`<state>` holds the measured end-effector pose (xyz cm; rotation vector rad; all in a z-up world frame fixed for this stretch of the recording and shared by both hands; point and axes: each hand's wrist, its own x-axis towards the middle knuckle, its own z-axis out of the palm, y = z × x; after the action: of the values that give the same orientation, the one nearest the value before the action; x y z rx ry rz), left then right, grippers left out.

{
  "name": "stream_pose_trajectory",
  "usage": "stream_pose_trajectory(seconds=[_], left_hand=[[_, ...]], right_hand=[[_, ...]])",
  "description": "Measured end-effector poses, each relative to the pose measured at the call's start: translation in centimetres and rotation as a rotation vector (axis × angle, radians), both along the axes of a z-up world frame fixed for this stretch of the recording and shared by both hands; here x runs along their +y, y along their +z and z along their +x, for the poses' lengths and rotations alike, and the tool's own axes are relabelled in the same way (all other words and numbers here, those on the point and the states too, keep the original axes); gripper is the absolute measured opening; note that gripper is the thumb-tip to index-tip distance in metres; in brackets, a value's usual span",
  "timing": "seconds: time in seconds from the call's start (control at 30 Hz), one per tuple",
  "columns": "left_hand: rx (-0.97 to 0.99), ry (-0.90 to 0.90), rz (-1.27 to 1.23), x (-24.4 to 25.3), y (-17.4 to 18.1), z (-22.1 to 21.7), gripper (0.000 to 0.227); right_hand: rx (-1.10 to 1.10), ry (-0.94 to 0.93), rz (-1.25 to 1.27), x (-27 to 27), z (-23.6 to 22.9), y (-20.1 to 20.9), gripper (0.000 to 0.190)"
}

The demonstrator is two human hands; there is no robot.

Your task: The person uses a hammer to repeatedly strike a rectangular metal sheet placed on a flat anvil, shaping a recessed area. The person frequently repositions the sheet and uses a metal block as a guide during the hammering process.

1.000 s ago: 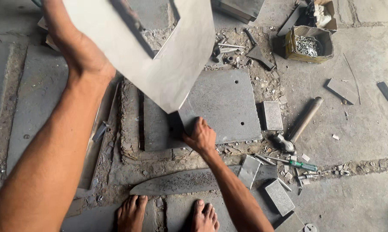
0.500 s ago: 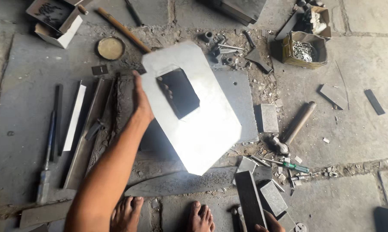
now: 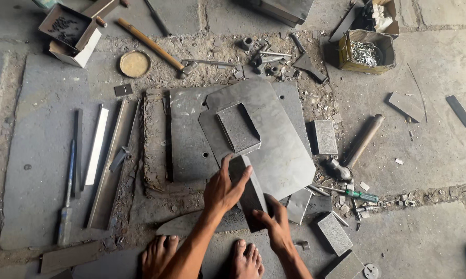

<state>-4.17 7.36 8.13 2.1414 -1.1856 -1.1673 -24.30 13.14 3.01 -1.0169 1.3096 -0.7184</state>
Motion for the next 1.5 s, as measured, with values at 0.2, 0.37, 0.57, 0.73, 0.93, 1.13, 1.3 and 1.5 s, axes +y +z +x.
stream_pose_trajectory(seconds=[0.2,0.37,0.57,0.73,0.93,1.13,1.3,1.5], left_hand=[[-0.116,0.147,-0.066,-3.2,-3.0,3.5,0.105],[-0.096,0.183,0.029,-7.7,-3.7,5.9,0.102],[-0.248,0.163,0.033,-12.7,-4.2,7.6,0.105],[-0.345,0.108,-0.03,-14.4,-4.5,7.3,0.094],[-0.343,0.097,0.024,-14.9,-3.3,6.5,0.087],[-0.361,0.15,-0.198,-13.3,-5.4,6.3,0.091],[-0.424,0.202,-0.327,-10.9,-10.7,6.1,0.084],[-0.458,0.196,-0.276,-11.6,-8.9,6.0,0.073]], right_hand=[[-0.052,0.235,-0.032,-6.0,7.0,0.9,0.062],[0.304,0.298,-0.304,-7.8,6.4,-0.1,0.045],[0.647,0.295,-0.478,-5.4,4.3,-2.0,0.059],[0.892,0.583,-0.494,-3.5,6.2,-1.6,0.095],[0.954,0.581,-0.69,-1.8,6.7,-4.4,0.084],[0.682,0.612,-0.662,-3.1,5.2,-2.7,0.067],[0.298,0.198,-0.606,-13.7,5.7,-3.1,0.033],[0.397,0.264,-0.364,-21.7,12.4,-5.3,0.042]])
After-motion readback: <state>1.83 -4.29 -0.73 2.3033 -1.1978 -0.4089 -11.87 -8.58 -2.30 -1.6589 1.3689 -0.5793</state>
